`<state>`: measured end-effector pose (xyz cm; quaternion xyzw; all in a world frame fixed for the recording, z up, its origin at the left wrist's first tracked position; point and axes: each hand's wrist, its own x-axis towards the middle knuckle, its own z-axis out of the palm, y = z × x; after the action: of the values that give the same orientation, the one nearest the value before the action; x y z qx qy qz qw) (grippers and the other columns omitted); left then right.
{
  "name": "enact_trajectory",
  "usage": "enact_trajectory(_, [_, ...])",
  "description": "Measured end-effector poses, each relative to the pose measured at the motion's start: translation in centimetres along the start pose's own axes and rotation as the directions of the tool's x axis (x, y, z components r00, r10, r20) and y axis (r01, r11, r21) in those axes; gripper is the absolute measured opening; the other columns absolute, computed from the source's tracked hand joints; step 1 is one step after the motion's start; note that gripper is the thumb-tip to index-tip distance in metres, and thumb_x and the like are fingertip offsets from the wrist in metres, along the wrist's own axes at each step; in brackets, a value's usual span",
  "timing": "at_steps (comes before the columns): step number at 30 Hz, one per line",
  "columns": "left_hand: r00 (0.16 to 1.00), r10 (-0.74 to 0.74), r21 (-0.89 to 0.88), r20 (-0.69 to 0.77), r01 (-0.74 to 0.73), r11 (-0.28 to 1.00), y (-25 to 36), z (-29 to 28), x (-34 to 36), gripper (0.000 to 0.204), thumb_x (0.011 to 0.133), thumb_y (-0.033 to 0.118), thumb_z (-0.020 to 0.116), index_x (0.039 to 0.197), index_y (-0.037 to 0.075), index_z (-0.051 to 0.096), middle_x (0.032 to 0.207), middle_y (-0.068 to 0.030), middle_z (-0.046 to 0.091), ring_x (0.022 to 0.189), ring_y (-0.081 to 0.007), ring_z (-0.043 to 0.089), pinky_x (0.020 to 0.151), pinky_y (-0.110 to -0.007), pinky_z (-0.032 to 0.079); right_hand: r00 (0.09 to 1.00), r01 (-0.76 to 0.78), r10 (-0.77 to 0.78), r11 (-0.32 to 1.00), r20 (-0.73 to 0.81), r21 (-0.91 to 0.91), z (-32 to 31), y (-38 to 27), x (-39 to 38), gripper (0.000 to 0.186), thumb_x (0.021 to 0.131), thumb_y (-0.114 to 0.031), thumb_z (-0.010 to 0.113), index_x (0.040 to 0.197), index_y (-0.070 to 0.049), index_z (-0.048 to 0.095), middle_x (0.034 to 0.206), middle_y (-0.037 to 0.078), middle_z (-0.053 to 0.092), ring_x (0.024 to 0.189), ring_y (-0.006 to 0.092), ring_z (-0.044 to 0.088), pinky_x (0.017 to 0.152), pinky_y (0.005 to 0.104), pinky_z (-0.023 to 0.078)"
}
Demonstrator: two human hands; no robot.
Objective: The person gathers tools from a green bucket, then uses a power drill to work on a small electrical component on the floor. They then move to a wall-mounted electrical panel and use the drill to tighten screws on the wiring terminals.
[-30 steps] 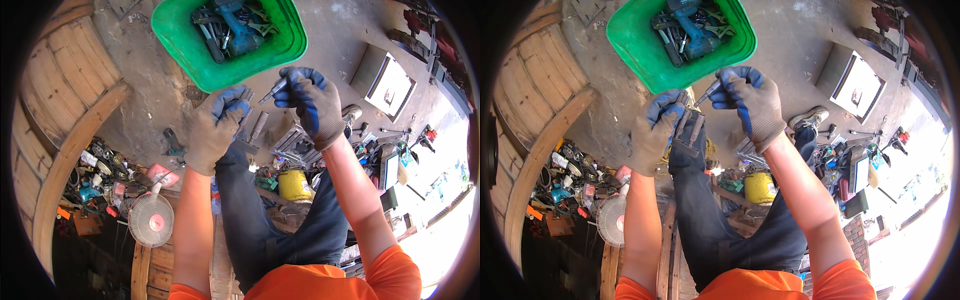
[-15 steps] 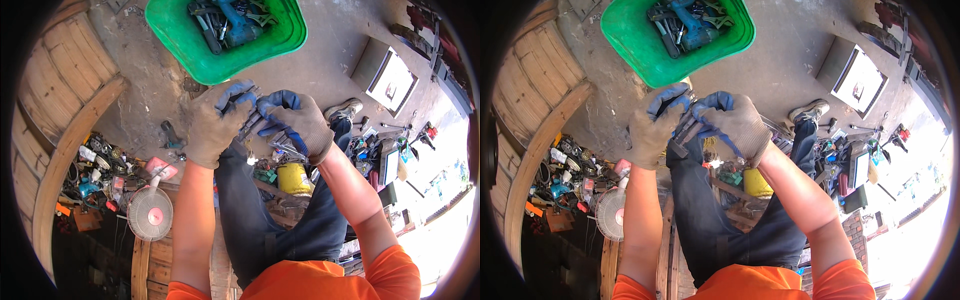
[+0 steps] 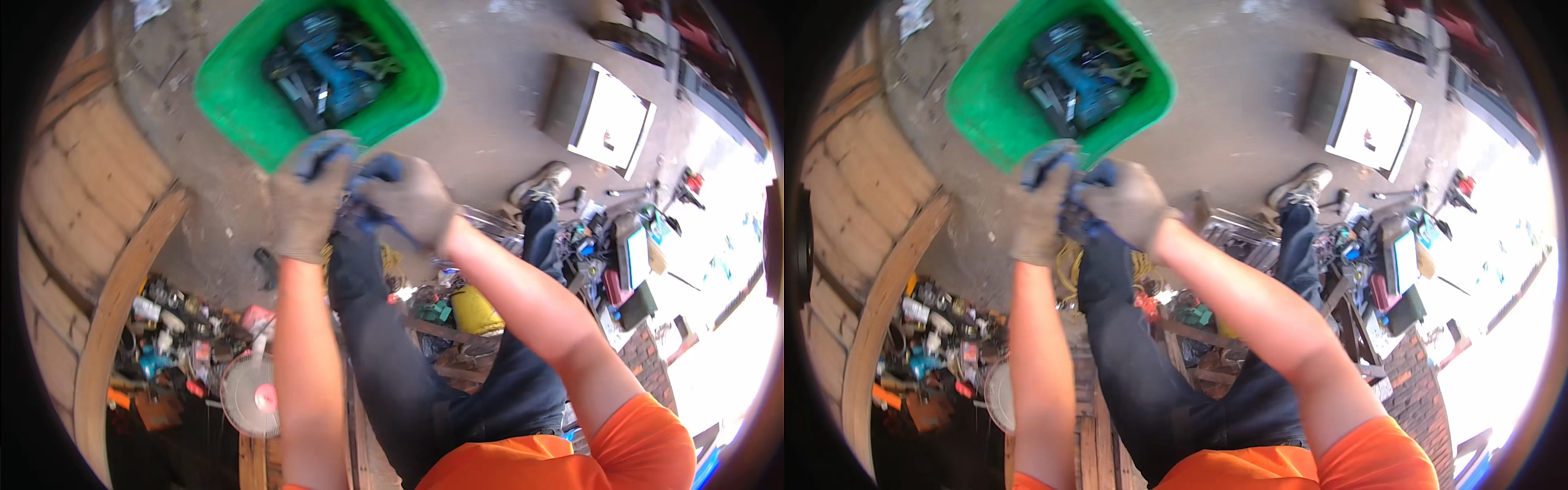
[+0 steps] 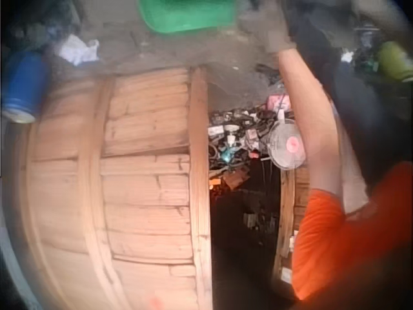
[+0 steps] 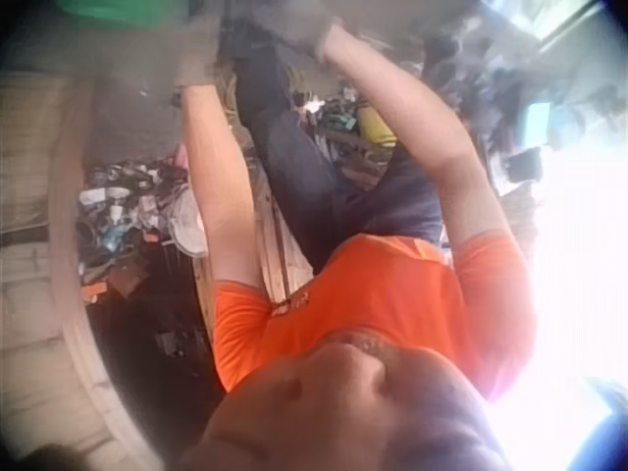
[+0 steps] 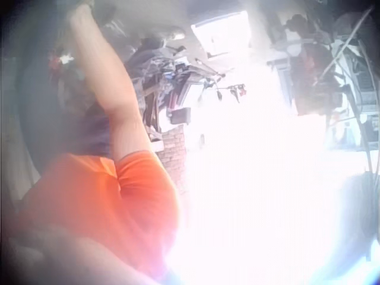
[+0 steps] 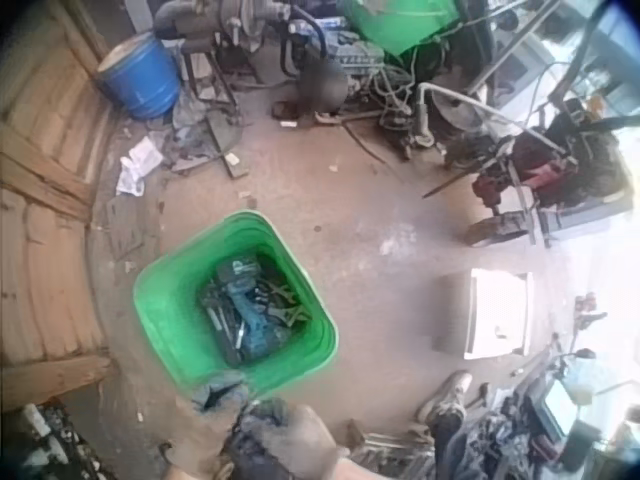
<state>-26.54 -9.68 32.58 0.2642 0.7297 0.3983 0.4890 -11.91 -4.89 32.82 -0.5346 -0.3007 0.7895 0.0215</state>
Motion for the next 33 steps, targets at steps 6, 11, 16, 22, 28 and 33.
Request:
enact_trajectory(6, [0.957, 0.274, 0.726, -0.092, -0.123, 0.677, 0.1, -5.0, 5.6, 0.055, 0.092, 0.03, 0.063, 0.135, 0.001, 0.046, 0.135, -0.0191, 0.047, 0.118, -0.0312, 0.051, 0.096, -0.041, 0.044, 0.881, 0.328, -0.428, 0.86, -0.203, -0.391, -0.4, -0.9, 2.8, 0.048, 0.085, -0.024, 0.064, 0.124, 0.002, 0.051, 0.107, 0.025, 0.065, 0.106, 0.0407, 0.061, 0.094, 0.0442, 0.047])
enact_trajectory(11, [0.916, -0.345, -0.166, -0.204, 0.315, 0.935, -6.9, -6.4, 5.7, 0.06, 0.092, 0.028, 0.064, 0.14, 0.003, 0.04, 0.133, -0.014, 0.052, 0.114, -0.029, 0.054, 0.097, -0.04, 0.044, 0.935, 0.004, -0.027, 0.998, -0.354, -0.066, -9.2, 4.8, 0.2, 0.057, 0.085, -0.04, 0.066, 0.123, 0.002, 0.057, 0.102, 0.021, 0.068, 0.098, 0.0282, 0.067, 0.083, 0.0373, 0.053])
enact_trajectory(16, [0.758, -0.634, -0.375, -0.156, 0.548, 0.748, -15.5, -14.1, 7.2, 0.055, 0.09, 0.012, 0.064, 0.139, 0.002, 0.041, 0.128, -0.0125, 0.054, 0.11, -0.0261, 0.056, 0.093, -0.039, 0.048, 0.965, -0.096, 0.048, 0.979, -0.256, -0.18, -12.7, 2.7, 2.2, 0.1, 0.074, -0.066, 0.066, 0.137, 0.007, 0.039, 0.127, 0.028, 0.057, 0.118, 0.0355, 0.057, 0.102, 0.041, 0.043])
enact_trajectory(22, [0.927, -0.336, -0.072, -0.168, 0.328, 0.942, -8.7, -7.1, 5.4, 0.045, 0.09, 0.006, 0.061, 0.133, 0.001, 0.046, 0.124, -0.0123, 0.056, 0.105, -0.0245, 0.057, 0.087, -0.039, 0.05, 0.894, -0.141, 0.08, 0.984, -0.44, -0.107, -8.9, 1.7, 8.1, 0.038, 0.084, -0.031, 0.06, 0.106, 0.0, 0.066, 0.116, 0.024, 0.064, 0.109, 0.0355, 0.063, 0.092, 0.0428, 0.051])
enact_trajectory(28, [0.933, -0.286, 0.123, -0.221, 0.317, 0.94, -0.9, 2.5, -0.8, 0.04, 0.087, 0.006, 0.064, 0.123, -0.004, 0.052, 0.112, -0.0135, 0.058, 0.097, -0.0233, 0.056, 0.082, -0.037, 0.05, 0.856, -0.086, 0.012, 0.989, -0.517, -0.12, -15.5, 1.0, 2.4, 0.028, 0.081, -0.018, 0.054, 0.094, 0.002, 0.069, 0.097, 0.023, 0.069, 0.094, 0.0347, 0.068, 0.086, 0.0401, 0.054])
enact_trajectory(33, [0.893, 0.239, 0.702, 0.381, -0.448, 0.553, 11.5, 9.7, -10.0, 0.03, 0.089, 0.006, 0.058, 0.116, -0.007, 0.055, 0.107, -0.0153, 0.059, 0.093, -0.0233, 0.058, 0.079, -0.037, 0.049, 0.83, -0.012, 0.125, 0.978, -0.544, 0.206, -21.6, 4.0, -13.7, 0.04, 0.073, -0.032, 0.065, 0.083, 0.006, 0.066, 0.076, 0.02, 0.068, 0.074, 0.0326, 0.068, 0.07, 0.0403, 0.053])
